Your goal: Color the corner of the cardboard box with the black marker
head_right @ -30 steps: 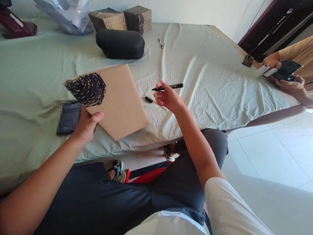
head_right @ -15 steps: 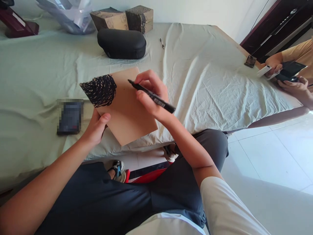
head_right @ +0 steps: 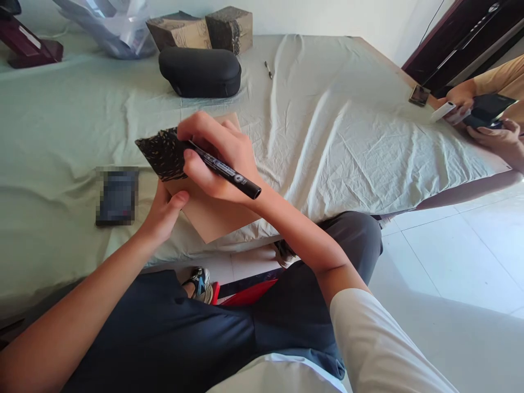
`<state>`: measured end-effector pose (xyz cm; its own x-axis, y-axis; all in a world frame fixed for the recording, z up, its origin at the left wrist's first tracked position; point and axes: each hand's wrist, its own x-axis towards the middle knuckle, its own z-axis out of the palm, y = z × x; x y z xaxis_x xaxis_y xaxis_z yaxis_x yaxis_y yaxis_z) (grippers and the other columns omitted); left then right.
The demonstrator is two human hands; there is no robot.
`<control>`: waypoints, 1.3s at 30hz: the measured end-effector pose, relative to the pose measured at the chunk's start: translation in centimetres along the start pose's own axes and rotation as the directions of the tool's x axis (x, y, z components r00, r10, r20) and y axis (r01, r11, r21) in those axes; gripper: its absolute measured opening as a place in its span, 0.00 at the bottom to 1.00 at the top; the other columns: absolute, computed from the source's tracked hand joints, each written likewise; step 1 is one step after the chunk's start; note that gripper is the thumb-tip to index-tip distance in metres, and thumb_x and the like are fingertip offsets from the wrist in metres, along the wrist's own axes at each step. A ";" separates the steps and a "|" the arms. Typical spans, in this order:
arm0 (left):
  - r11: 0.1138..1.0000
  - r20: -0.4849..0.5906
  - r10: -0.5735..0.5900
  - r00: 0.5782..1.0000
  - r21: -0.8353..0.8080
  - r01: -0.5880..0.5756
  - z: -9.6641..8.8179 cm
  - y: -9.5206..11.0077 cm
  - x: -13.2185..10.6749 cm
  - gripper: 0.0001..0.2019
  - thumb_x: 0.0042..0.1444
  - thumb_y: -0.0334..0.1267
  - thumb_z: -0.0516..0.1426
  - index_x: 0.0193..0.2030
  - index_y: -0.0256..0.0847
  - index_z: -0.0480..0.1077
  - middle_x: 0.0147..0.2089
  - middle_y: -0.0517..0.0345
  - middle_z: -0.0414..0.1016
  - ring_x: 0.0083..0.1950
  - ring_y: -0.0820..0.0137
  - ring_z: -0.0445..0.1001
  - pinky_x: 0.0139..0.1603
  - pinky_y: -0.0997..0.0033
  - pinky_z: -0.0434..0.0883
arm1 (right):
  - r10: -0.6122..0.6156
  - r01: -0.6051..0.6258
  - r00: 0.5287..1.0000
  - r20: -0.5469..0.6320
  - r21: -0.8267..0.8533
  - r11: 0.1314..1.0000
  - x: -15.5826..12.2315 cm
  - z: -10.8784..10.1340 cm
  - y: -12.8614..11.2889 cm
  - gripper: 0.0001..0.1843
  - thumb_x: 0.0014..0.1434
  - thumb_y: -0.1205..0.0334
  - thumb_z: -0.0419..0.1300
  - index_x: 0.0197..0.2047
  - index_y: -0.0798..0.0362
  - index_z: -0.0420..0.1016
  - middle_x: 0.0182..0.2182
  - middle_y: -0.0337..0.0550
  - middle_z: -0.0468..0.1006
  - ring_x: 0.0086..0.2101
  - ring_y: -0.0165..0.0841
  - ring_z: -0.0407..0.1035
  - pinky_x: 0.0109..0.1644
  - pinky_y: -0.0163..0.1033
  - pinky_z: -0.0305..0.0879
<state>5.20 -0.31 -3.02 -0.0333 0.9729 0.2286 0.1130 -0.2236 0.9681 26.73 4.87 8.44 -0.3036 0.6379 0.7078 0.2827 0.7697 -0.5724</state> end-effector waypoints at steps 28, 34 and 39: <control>0.999 0.024 -0.014 1.000 -0.046 0.015 0.5 0.4 -0.8 0.45 0.62 0.69 0.69 0.80 0.55 0.66 0.68 0.47 0.81 0.60 0.51 0.81 0.55 0.54 0.79 | -0.119 0.095 0.963 -0.242 -0.107 0.990 -2.0 1.5 1.4 0.05 0.67 0.64 0.62 0.43 0.43 0.77 0.28 0.37 0.74 0.31 0.40 0.72 0.54 0.53 0.82; 0.999 0.034 -0.033 0.999 -0.021 0.033 0.6 0.7 -0.9 0.46 0.62 0.72 0.68 0.80 0.54 0.65 0.69 0.44 0.80 0.61 0.47 0.81 0.52 0.52 0.81 | -0.155 0.145 0.982 -0.109 -0.095 0.985 -1.3 0.1 0.6 0.07 0.67 0.64 0.60 0.45 0.43 0.75 0.29 0.36 0.75 0.33 0.39 0.76 0.55 0.50 0.82; 0.998 0.020 -0.061 0.998 -0.007 0.062 1.0 1.4 -1.2 0.45 0.61 0.72 0.68 0.78 0.52 0.66 0.69 0.44 0.79 0.59 0.48 0.82 0.51 0.52 0.81 | -0.182 0.183 0.983 0.016 -0.061 0.981 -1.5 -1.2 1.6 0.07 0.67 0.63 0.60 0.49 0.44 0.74 0.32 0.37 0.77 0.36 0.38 0.78 0.52 0.49 0.83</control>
<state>6.43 -1.73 -2.06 -0.0205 0.9858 0.1666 0.1038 -0.1637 0.9810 28.79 5.10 6.96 -0.3643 0.4876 0.7934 0.2776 0.8701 -0.4072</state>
